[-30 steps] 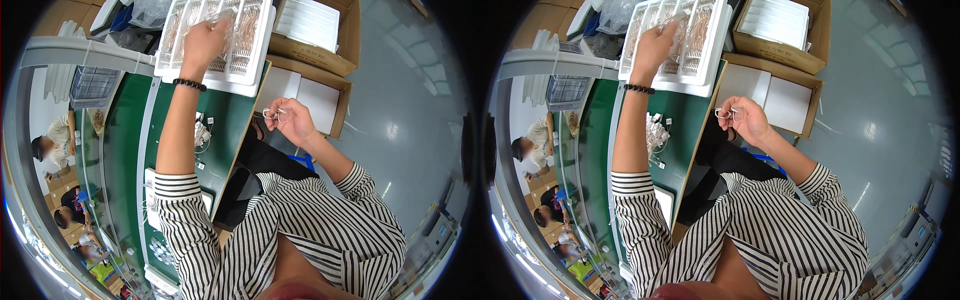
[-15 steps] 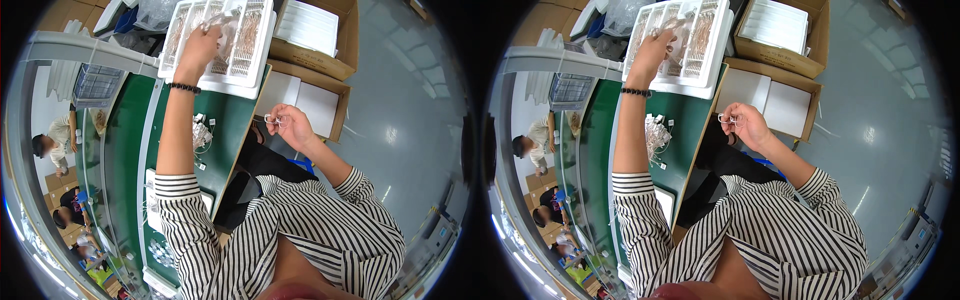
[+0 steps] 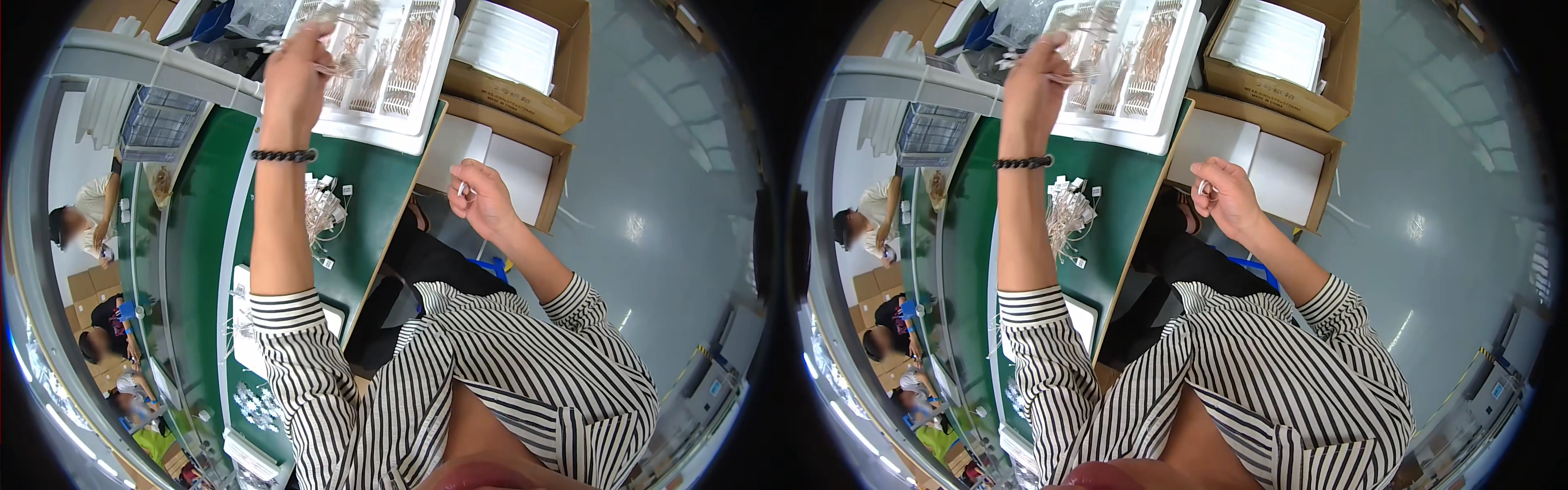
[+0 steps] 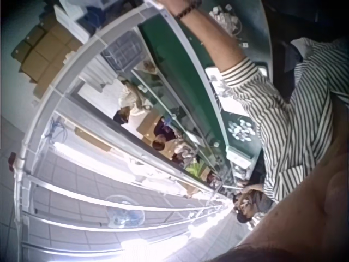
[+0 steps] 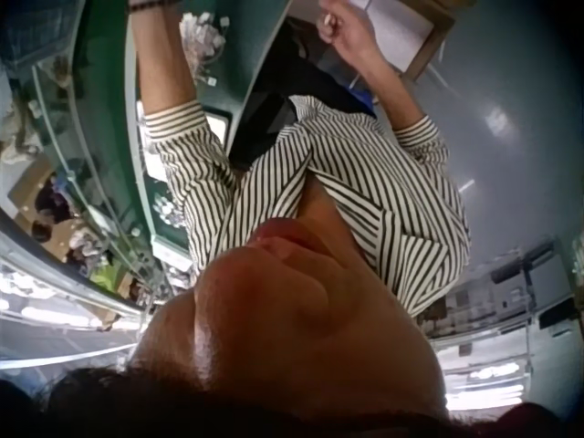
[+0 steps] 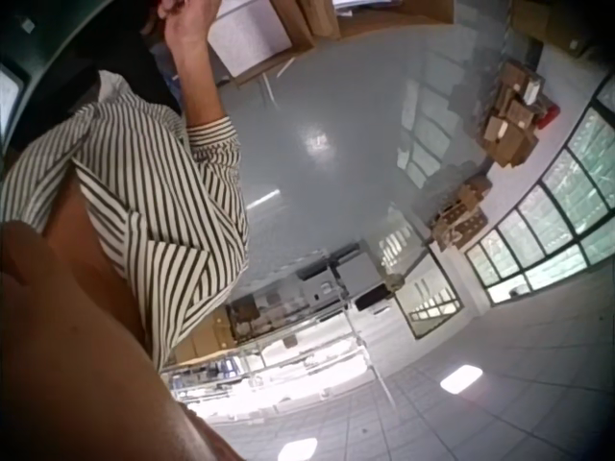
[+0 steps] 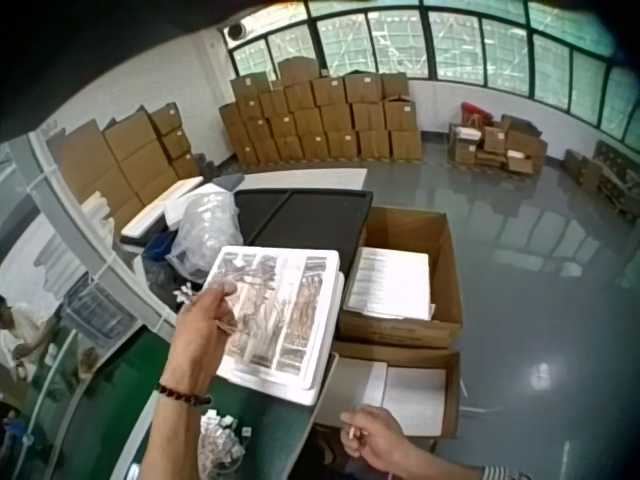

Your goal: Sorting and untangling strings of electronic components on a production line.

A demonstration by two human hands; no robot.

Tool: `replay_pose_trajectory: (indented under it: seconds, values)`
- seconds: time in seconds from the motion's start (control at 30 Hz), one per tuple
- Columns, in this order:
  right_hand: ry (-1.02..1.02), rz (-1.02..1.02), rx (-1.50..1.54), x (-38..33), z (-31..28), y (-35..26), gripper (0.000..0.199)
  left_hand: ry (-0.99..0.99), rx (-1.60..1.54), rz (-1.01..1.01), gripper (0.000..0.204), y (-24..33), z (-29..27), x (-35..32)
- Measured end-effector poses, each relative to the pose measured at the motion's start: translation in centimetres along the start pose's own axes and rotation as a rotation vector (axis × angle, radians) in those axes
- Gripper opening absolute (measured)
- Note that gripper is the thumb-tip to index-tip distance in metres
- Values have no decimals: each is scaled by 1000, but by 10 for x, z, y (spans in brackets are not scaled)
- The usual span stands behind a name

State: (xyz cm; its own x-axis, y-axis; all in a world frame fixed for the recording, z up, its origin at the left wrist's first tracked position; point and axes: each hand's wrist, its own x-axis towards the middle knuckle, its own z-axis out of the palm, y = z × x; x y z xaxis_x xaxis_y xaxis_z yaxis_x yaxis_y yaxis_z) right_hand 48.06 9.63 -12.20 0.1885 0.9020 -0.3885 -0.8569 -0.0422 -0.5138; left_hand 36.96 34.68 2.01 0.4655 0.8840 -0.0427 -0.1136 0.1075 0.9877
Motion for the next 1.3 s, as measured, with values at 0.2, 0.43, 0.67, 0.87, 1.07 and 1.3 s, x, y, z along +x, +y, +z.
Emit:
replay_pose_trajectory:
  seconds: [0.2,0.43,0.67,0.87,1.07,1.3]
  values:
    - [-61,-8,-104,-2,20,-13,15,-25,39,138,35,44,-44,-44]
    - [-255,-217,-470,18,122,-21,17,99,273,93,39,74,-89,-115]
    - [-394,-103,-576,50,187,-2,29,112,632,56,40,85,-116,-192]
    - [-691,56,-673,58,209,25,28,-22,912,-18,42,102,-135,-231]
    - [-714,219,-1036,50,232,42,24,-119,1106,-10,43,107,-151,-253]
    - [-732,195,-1073,50,232,58,18,-159,1145,50,42,100,-164,-259]
